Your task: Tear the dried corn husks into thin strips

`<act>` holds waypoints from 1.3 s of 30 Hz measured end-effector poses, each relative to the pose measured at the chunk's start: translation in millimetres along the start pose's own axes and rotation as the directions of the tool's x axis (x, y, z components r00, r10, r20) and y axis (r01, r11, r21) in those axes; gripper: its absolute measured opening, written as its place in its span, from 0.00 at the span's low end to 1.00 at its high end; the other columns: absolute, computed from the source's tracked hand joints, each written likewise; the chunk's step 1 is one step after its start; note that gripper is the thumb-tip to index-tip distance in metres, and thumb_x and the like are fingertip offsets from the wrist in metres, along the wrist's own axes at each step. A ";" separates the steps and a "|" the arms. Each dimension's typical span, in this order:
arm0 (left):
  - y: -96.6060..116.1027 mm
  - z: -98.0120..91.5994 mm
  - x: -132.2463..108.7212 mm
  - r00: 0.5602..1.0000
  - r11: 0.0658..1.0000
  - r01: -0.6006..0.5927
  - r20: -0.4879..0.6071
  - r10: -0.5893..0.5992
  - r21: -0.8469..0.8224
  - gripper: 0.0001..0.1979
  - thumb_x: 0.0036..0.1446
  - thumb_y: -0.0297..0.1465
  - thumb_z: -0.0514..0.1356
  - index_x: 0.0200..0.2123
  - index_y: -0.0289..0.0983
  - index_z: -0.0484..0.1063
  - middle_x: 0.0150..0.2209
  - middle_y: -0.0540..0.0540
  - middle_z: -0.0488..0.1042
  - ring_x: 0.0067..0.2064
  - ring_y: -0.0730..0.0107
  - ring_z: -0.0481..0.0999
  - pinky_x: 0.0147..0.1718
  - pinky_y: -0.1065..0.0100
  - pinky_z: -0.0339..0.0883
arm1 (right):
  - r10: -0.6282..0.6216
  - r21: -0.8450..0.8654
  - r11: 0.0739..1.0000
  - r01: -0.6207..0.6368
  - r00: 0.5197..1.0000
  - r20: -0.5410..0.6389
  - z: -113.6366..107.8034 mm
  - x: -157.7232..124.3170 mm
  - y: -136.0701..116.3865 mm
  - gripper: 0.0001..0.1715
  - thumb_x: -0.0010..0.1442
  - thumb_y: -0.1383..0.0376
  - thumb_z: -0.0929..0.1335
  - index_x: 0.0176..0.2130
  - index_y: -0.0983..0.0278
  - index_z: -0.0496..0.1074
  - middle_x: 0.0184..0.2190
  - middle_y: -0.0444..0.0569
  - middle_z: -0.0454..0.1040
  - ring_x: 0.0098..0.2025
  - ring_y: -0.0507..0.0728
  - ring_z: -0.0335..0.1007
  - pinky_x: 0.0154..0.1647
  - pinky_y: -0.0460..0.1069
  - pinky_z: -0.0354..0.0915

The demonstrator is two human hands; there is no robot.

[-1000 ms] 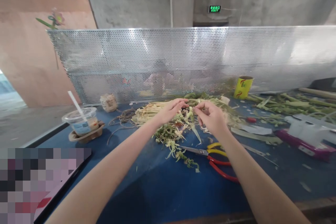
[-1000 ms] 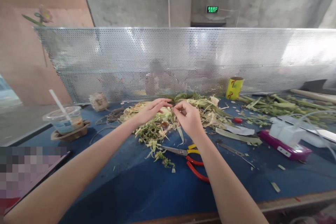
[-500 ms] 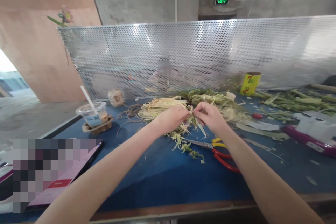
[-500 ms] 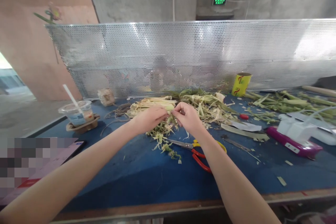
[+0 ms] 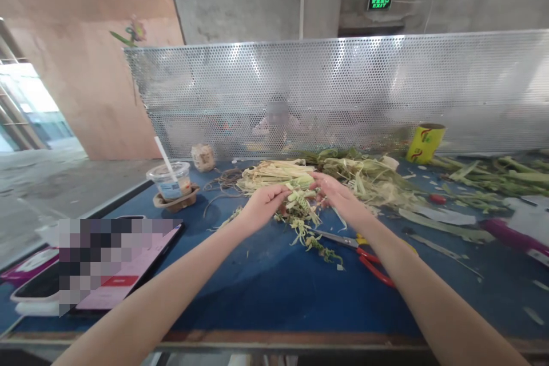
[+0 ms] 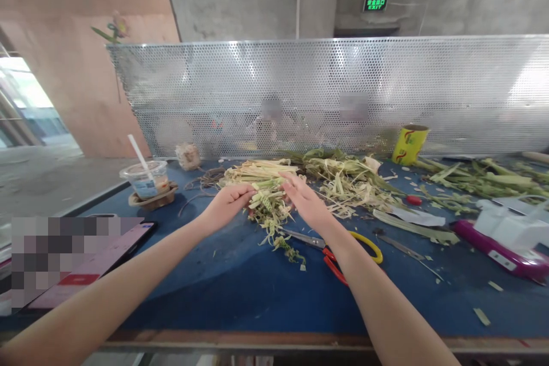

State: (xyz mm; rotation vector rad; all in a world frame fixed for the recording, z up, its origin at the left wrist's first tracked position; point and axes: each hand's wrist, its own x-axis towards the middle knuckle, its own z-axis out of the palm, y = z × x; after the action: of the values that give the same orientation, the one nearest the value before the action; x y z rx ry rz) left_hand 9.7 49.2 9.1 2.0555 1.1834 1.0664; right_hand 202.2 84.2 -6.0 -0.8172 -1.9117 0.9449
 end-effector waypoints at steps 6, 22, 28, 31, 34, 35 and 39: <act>-6.9 1.9 -11.9 0.992 0.936 0.124 0.055 -0.112 -0.329 0.11 0.52 0.36 0.53 0.29 0.35 0.70 0.24 0.51 0.70 0.23 0.76 0.69 0.28 0.70 0.65 | 0.106 0.043 0.991 -0.125 0.949 0.298 17.4 -7.5 -1.2 0.18 0.50 0.58 0.66 0.40 0.65 0.67 0.30 0.48 0.73 0.32 0.54 0.70 0.32 0.48 0.64; -7.4 -17.6 -28.3 0.995 0.997 0.055 -0.084 -0.060 -0.053 0.19 0.48 0.37 0.57 0.45 0.38 0.68 0.37 0.45 0.74 0.35 0.69 0.71 0.28 0.72 0.65 | 0.145 -0.026 0.989 -0.144 0.954 0.261 20.7 -11.1 -18.2 0.11 0.50 0.62 0.66 0.35 0.66 0.67 0.24 0.46 0.74 0.29 0.52 0.70 0.32 0.47 0.65; -5.9 -6.9 -27.1 0.982 0.995 0.072 -0.180 -0.059 0.067 0.13 0.50 0.38 0.56 0.30 0.36 0.74 0.29 0.46 0.75 0.23 0.76 0.68 0.23 0.74 0.62 | 0.138 -0.023 0.990 -0.136 0.960 0.243 25.5 -12.1 -13.9 0.12 0.50 0.61 0.66 0.34 0.66 0.67 0.25 0.46 0.74 0.27 0.52 0.70 0.30 0.47 0.66; -3.2 -2.9 -27.5 0.974 0.997 0.080 -0.213 -0.075 0.014 0.11 0.49 0.37 0.56 0.30 0.36 0.74 0.30 0.47 0.76 0.22 0.76 0.67 0.21 0.74 0.60 | 0.102 -0.026 0.995 -0.099 0.957 0.271 30.4 -12.5 -10.4 0.10 0.50 0.60 0.66 0.31 0.65 0.68 0.24 0.46 0.74 0.26 0.52 0.70 0.29 0.47 0.66; -1.4 1.2 -27.7 0.962 0.993 0.104 -0.249 -0.115 -0.059 0.10 0.47 0.36 0.58 0.26 0.35 0.73 0.28 0.47 0.75 0.24 0.76 0.67 0.22 0.74 0.59 | 0.038 -0.052 0.998 -0.026 0.970 0.241 34.7 -12.9 -7.8 0.09 0.50 0.60 0.66 0.29 0.64 0.69 0.24 0.47 0.74 0.27 0.54 0.70 0.30 0.47 0.65; -1.4 2.9 -27.5 0.953 0.986 0.121 -0.263 -0.148 -0.115 0.10 0.46 0.36 0.59 0.25 0.34 0.73 0.26 0.48 0.74 0.23 0.76 0.66 0.22 0.74 0.58 | 0.021 -0.074 0.997 -0.005 0.977 0.213 35.5 -13.0 -7.6 0.09 0.50 0.60 0.67 0.29 0.64 0.70 0.24 0.47 0.74 0.28 0.55 0.71 0.30 0.48 0.65; -3.2 9.0 -25.9 0.906 0.872 0.229 -0.233 -0.354 -0.433 0.11 0.43 0.37 0.61 0.23 0.33 0.71 0.20 0.51 0.68 0.20 0.80 0.61 0.19 0.76 0.56 | 0.013 -0.130 0.991 0.011 0.983 0.183 36.1 -13.5 -10.8 0.10 0.50 0.61 0.67 0.33 0.63 0.71 0.26 0.47 0.75 0.28 0.55 0.71 0.30 0.47 0.64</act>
State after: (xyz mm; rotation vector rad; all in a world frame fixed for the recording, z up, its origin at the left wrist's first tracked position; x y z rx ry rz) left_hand 7.9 27.4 -7.8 1.3789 1.2539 1.3719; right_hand 174.5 57.0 -15.6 -0.8303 -2.1517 0.9306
